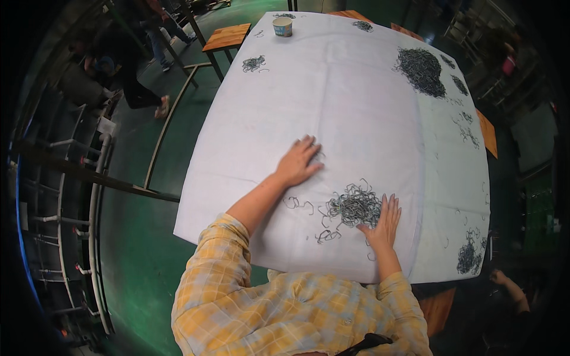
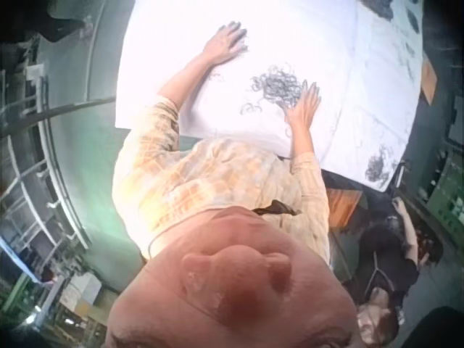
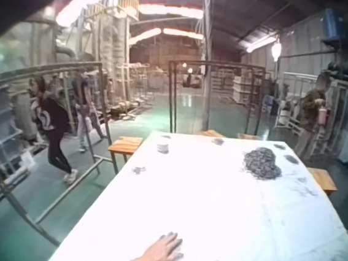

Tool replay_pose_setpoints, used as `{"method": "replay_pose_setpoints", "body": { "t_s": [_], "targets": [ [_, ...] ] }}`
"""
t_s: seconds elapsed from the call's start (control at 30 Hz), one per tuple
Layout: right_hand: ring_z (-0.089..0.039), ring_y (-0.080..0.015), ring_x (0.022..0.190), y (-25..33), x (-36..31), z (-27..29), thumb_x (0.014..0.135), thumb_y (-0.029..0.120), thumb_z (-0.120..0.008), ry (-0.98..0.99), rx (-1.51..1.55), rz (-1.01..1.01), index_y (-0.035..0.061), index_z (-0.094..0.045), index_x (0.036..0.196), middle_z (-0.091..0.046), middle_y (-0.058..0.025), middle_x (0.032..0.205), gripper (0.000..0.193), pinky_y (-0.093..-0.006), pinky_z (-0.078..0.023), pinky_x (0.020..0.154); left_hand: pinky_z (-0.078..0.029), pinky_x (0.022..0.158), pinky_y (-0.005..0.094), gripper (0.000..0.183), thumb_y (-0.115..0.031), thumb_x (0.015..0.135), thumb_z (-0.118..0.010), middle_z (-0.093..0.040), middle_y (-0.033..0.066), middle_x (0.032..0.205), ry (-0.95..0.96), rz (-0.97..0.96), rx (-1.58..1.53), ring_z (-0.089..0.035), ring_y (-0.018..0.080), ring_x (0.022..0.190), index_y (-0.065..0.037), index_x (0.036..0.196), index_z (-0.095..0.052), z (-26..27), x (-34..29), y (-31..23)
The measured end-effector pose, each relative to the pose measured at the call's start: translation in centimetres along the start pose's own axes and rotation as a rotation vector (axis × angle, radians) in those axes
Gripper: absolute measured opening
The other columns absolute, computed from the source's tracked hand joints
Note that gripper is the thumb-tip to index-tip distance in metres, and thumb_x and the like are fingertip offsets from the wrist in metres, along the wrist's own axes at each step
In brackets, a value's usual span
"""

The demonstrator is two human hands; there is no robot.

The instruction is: The person threads metal pieces onto a wire, hangs the wire onto a rack, spreads small metal rings across a table, and then walks across the floor to pick up and move plastic crates filled with metal parts.

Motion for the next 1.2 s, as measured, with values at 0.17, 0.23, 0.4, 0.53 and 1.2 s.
{"method": "replay_pose_setpoints", "body": {
  "t_s": [0.17, 0.23, 0.4, 0.53, 1.2],
  "targets": [
    [-0.02, -0.0352, 0.13, -0.9, 4.0, 1.3, 0.072, 0.059, -0.054, -0.094, 0.147, 0.011, 0.0054, -0.033, 0.132, -0.026, -0.0214, 0.139, 0.083, -0.0509, -0.008, 0.105, -0.012, 0.102, 0.0575, 0.094, -0.065, 0.066, -0.056, -0.02, 0.0237, 0.139, 0.155, -0.027, -0.084, -0.014, 0.0391, 0.131, -0.008, 0.135, -0.028, 1.0, -6.4, -7.7],
    [-0.026, -0.0351, 0.128, 0.9, 4.6, 0.4, 0.079, 0.059, -0.042, -0.029, -0.006, 0.134, 0.0047, -0.041, 0.128, -0.034, -0.0214, 0.134, 0.073, -0.0499, -0.008, 0.105, -0.011, 0.102, 0.0586, 0.1, -0.07, 0.063, -0.055, -0.019, 0.0266, 0.139, 0.28, 0.047, 0.16, -0.014, 0.0409, 0.131, -0.007, 0.135, -0.025, -0.5, -8.1, -6.7],
    [-0.035, -0.0371, 0.122, 5.3, 4.2, -1.0, 0.08, 0.056, -0.044, 0.069, 0.438, 0.291, 0.0001, -0.044, 0.123, -0.042, -0.0221, 0.127, 0.07, -0.0484, -0.02, 0.103, -0.014, 0.102, 0.0563, 0.101, -0.069, 0.063, -0.055, -0.019, 0.0287, 0.138, 0.174, -0.066, 0.002, -0.016, 0.042, 0.13, -0.007, 0.136, -0.023, -3.6, -3.2, -10.4],
    [-0.038, -0.0369, 0.119, 0.2, 5.6, 1.0, 0.08, 0.051, -0.045, -0.083, 0.561, 0.08, -0.001, -0.044, 0.122, -0.045, -0.0209, 0.124, 0.067, -0.0481, -0.024, 0.102, -0.014, 0.104, 0.0535, 0.095, -0.064, 0.068, -0.056, -0.021, 0.0255, 0.139, 0.251, -0.326, -0.45, -0.019, 0.0386, 0.13, -0.006, 0.136, -0.023, -5.8, -0.9, -14.6],
    [-0.024, -0.0327, 0.128, -1.3, 8.8, 0.5, 0.078, 0.065, -0.033, 0.054, -0.053, -0.045, 0.0069, -0.034, 0.131, -0.032, -0.016, 0.135, 0.079, -0.0531, -0.006, 0.104, -0.027, 0.101, 0.0427, 0.046, -0.045, 0.082, -0.051, -0.038, 0.0134, 0.134, -0.207, 0.491, 0.335, -0.031, 0.0322, 0.126, -0.02, 0.121, -0.051, 8.4, 21.2, 35.8]
  ]
}}
Point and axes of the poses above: each hand's wrist, its own x-axis towards the middle knuckle, its own z-axis out of the back of the hand, y = z × x, the point moved 10 cm from there along x, towards the middle knuckle
